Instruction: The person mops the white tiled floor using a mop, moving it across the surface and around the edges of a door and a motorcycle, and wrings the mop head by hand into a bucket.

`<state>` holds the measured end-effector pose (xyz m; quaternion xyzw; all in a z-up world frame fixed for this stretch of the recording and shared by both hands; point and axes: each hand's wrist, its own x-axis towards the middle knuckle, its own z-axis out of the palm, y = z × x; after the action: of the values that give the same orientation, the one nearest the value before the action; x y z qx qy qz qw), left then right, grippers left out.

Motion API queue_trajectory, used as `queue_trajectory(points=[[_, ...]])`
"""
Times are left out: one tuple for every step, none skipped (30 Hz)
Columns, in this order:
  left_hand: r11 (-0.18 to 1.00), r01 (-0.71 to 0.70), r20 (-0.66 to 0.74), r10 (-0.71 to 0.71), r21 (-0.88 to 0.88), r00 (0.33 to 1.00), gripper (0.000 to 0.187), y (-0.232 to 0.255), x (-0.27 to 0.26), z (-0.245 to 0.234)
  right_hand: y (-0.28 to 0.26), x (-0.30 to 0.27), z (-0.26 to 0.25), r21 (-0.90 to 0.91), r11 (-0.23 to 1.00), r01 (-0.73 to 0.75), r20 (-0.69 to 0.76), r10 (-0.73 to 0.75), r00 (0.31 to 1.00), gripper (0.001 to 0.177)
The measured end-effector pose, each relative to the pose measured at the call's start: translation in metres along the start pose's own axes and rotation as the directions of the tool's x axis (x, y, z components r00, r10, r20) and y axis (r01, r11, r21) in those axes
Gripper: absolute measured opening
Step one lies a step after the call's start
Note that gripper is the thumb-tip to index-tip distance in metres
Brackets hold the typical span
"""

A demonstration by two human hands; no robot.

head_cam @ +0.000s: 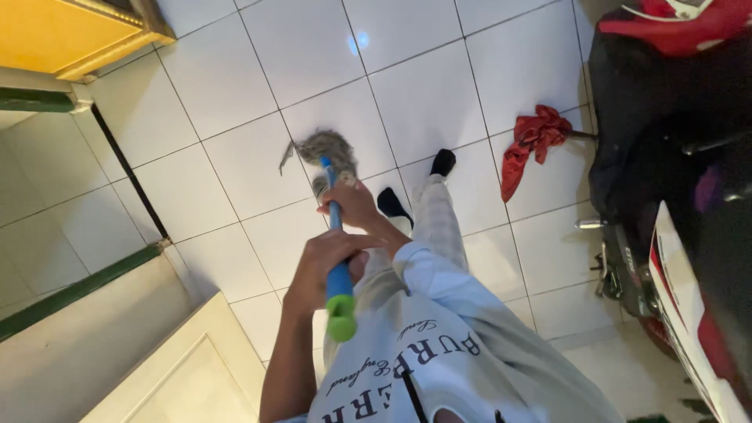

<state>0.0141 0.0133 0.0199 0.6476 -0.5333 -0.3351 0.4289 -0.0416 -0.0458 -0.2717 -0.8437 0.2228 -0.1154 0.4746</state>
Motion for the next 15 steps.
queue_trajectory(points=[[1.0,0.023,-0.018,-0.023,0.0,1.0,0.024,0.004,-0.004,-0.006,0.002,-0.007,-0.012,-0.045,0.998,0.034,-0.037,-0.036,0.999,0.023],[0.999,-0.017,-0.028,0.016,-0.036,0.999,0.022,0.004,-0.001,-0.004,0.008,-0.016,-0.027,0.0,1.0,-0.005,-0.096,0.005,0.995,0.018],[0.996,-0.058,-0.039,0.055,-0.072,0.998,0.022,0.002,0.001,0.0,0.017,-0.027,-0.042,0.047,0.998,-0.041,-0.154,0.048,0.987,0.015],[0.989,-0.099,-0.054,0.094,-0.106,0.994,0.021,-0.003,0.004,0.003,0.031,-0.035,-0.057,-0.063,0.993,-0.096,-0.152,0.085,0.985,0.017],[0.988,-0.057,-0.028,0.054,-0.145,0.998,0.022,-0.01,0.007,0.012,0.049,-0.043,-0.071,-0.171,0.974,-0.149,-0.155,0.123,0.98,0.021],[0.983,-0.006,0.005,0.006,-0.182,1.0,0.023,-0.018,0.01,0.026,0.069,-0.056,-0.082,-0.149,0.96,-0.237,-0.154,0.215,0.964,0.013],[0.975,0.047,0.039,-0.04,-0.217,0.998,0.024,-0.026,0.011,0.043,0.091,-0.072,-0.091,-0.126,0.938,-0.324,-0.153,0.304,0.94,0.007],[0.965,0.029,0.03,-0.023,-0.259,0.999,0.026,-0.035,0.012,0.062,0.114,-0.088,-0.096,-0.088,0.943,-0.32,-0.304,0.28,0.91,0.013],[0.954,0.011,0.019,-0.006,-0.301,1.0,0.027,-0.042,0.013,0.086,0.137,-0.108,-0.1,-0.053,0.949,-0.309,-0.449,0.254,0.857,0.02],[0.954,-0.015,0.009,0.018,-0.299,1.0,0.027,-0.048,0.015,0.112,0.163,-0.122,-0.108,0.038,0.966,-0.256,-0.491,0.242,0.837,0.028],[0.954,-0.04,-0.001,0.042,-0.296,0.999,0.027,-0.053,0.018,0.135,0.188,-0.136,-0.118,0.126,0.973,-0.195,-0.531,0.232,0.815,0.036],[0.927,-0.119,-0.029,0.116,-0.356,0.993,0.023,-0.057,0.019,0.156,0.208,-0.156,-0.134,-0.054,0.93,-0.365,-0.488,0.294,0.822,0.028],[0.889,-0.196,-0.061,0.188,-0.413,0.98,0.02,-0.06,0.022,0.173,0.221,-0.167,-0.146,-0.238,0.831,-0.502,-0.454,0.362,0.814,0.022],[0.844,-0.271,-0.101,0.254,-0.464,0.962,0.019,-0.063,0.023,0.182,0.228,-0.173,-0.146,-0.268,0.852,-0.449,-0.479,0.287,0.83,0.022],[0.856,-0.204,-0.044,0.208,-0.475,0.977,0.022,-0.065,0.018,0.179,0.231,-0.177,-0.145,-0.298,0.869,-0.395,-0.5,0.21,0.84,0.022]])
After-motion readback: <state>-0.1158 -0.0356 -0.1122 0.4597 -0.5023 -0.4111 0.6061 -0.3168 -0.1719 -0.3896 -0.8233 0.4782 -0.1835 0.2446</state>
